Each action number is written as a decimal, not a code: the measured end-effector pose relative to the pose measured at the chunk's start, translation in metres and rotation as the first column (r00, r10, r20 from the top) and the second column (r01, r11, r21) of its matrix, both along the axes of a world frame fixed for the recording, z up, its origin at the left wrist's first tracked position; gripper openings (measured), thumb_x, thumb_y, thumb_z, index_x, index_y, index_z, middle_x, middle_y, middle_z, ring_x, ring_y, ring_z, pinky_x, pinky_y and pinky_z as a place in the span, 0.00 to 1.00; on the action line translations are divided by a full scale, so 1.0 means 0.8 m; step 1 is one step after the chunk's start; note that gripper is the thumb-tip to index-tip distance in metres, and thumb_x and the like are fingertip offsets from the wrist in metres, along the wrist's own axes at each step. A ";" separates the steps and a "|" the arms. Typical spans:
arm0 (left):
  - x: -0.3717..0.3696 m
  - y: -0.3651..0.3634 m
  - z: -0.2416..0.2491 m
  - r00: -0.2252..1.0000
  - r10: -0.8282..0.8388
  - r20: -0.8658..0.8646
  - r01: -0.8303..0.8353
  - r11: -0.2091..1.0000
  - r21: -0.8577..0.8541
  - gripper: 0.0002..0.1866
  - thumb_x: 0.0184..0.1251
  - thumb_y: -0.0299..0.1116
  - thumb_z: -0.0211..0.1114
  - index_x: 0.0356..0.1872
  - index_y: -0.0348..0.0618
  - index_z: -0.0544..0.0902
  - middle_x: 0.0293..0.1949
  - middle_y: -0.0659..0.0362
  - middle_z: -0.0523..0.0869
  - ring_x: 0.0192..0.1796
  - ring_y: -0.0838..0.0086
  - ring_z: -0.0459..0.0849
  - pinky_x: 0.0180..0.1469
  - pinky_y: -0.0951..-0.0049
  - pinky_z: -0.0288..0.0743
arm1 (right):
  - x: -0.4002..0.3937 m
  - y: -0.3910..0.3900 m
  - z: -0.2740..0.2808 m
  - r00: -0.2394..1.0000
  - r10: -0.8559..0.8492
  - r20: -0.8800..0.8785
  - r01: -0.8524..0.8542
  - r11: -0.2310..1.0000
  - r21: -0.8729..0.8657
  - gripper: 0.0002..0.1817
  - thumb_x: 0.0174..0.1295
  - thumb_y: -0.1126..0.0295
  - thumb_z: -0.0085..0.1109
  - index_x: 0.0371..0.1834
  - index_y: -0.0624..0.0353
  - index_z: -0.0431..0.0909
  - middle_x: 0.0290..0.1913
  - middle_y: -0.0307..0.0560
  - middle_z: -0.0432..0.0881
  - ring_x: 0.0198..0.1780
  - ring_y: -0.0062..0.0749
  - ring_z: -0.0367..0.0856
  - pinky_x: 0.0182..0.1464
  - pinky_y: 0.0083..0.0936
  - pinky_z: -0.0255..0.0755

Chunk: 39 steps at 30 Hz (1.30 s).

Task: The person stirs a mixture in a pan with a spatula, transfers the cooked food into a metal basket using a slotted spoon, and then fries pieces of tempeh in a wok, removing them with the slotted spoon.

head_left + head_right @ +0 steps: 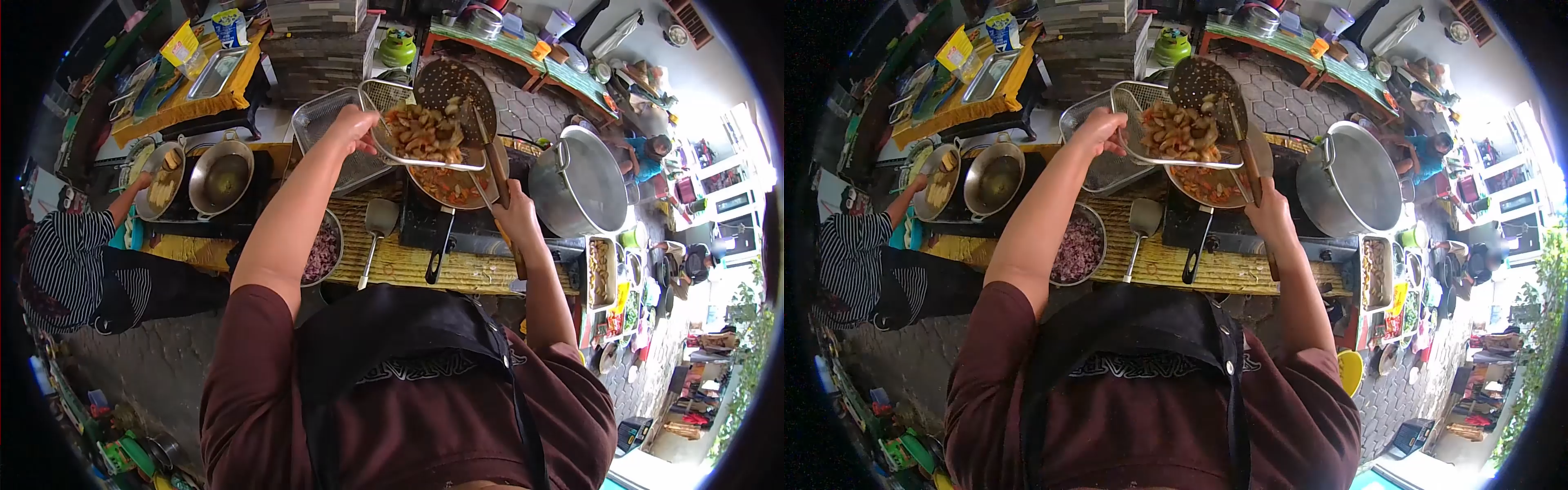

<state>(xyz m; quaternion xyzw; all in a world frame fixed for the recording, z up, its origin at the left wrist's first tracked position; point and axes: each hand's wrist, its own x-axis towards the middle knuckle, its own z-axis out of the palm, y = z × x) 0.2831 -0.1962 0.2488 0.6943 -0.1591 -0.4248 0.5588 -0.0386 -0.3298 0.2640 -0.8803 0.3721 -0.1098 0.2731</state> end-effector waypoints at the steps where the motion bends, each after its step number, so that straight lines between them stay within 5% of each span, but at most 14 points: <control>1: -0.007 -0.001 -0.005 0.999 0.046 0.028 -0.045 0.999 -0.021 0.10 0.54 0.30 0.56 0.32 0.32 0.73 0.24 0.50 0.78 0.21 0.64 0.80 0.18 0.63 0.78 | -0.003 -0.002 -0.006 1.000 -0.002 0.002 0.002 1.000 0.000 0.23 0.48 0.73 0.55 0.49 0.66 0.64 0.32 0.67 0.77 0.38 0.60 0.78 0.37 0.41 0.71; 9: -0.021 -0.002 -0.070 0.987 0.070 -0.147 -0.094 0.982 -0.166 0.13 0.58 0.28 0.53 0.44 0.37 0.69 0.31 0.48 0.81 0.25 0.64 0.82 0.23 0.60 0.81 | -0.024 0.010 0.011 0.998 -0.064 -0.014 0.057 0.957 -0.285 0.25 0.54 0.74 0.53 0.57 0.63 0.63 0.35 0.66 0.77 0.39 0.62 0.77 0.40 0.43 0.71; 13: -0.024 0.002 -0.083 0.981 0.103 -0.163 -0.139 0.964 -0.228 0.13 0.60 0.28 0.52 0.46 0.38 0.67 0.33 0.48 0.82 0.26 0.65 0.83 0.25 0.62 0.82 | -0.027 0.000 -0.005 0.997 -0.037 0.062 0.053 0.959 -0.279 0.26 0.53 0.73 0.54 0.57 0.62 0.63 0.35 0.66 0.77 0.38 0.61 0.78 0.39 0.42 0.71; 15: -0.027 0.013 -0.087 0.975 0.116 -0.189 -0.162 0.954 -0.252 0.13 0.60 0.28 0.52 0.46 0.39 0.68 0.34 0.48 0.82 0.27 0.65 0.83 0.25 0.63 0.82 | -0.020 0.009 0.010 0.984 -0.162 0.076 0.168 0.983 -0.080 0.26 0.51 0.72 0.54 0.56 0.64 0.64 0.36 0.64 0.78 0.38 0.57 0.79 0.39 0.40 0.71; 20: -0.002 0.054 -0.105 0.916 0.320 -0.244 -0.375 0.899 -0.226 0.16 0.60 0.27 0.50 0.50 0.38 0.65 0.38 0.45 0.82 0.30 0.66 0.83 0.28 0.62 0.82 | -0.026 -0.035 -0.025 0.944 -0.260 0.203 0.264 0.965 0.007 0.27 0.47 0.70 0.60 0.53 0.66 0.67 0.32 0.64 0.78 0.38 0.54 0.80 0.40 0.37 0.71; 26: 0.022 0.104 -0.144 0.770 0.614 -0.173 -0.638 0.739 -0.217 0.15 0.56 0.23 0.51 0.45 0.34 0.62 0.36 0.46 0.80 0.31 0.62 0.83 0.27 0.58 0.83 | -0.023 -0.071 -0.060 0.968 -0.217 -0.129 0.205 0.974 -0.102 0.23 0.48 0.71 0.57 0.49 0.65 0.66 0.36 0.68 0.79 0.43 0.60 0.78 0.44 0.43 0.71; 34: 0.036 0.104 -0.224 0.618 0.753 -0.229 -0.775 0.632 -0.011 0.26 0.58 0.23 0.52 0.57 0.38 0.54 0.43 0.45 0.75 0.28 0.60 0.81 0.24 0.61 0.82 | 0.007 -0.075 -0.086 0.915 -0.257 -0.312 0.196 0.957 -0.213 0.19 0.52 0.74 0.53 0.48 0.62 0.65 0.37 0.66 0.79 0.43 0.60 0.79 0.43 0.47 0.71; 39: 0.021 0.085 -0.260 0.587 0.750 -0.305 -0.773 0.631 0.064 0.26 0.65 0.24 0.50 0.62 0.43 0.52 0.53 0.47 0.67 0.40 0.58 0.77 0.38 0.54 0.81 | 0.004 -0.080 -0.086 0.941 -0.159 -0.298 0.093 0.970 -0.224 0.24 0.51 0.73 0.55 0.53 0.61 0.63 0.37 0.66 0.79 0.42 0.62 0.78 0.43 0.48 0.71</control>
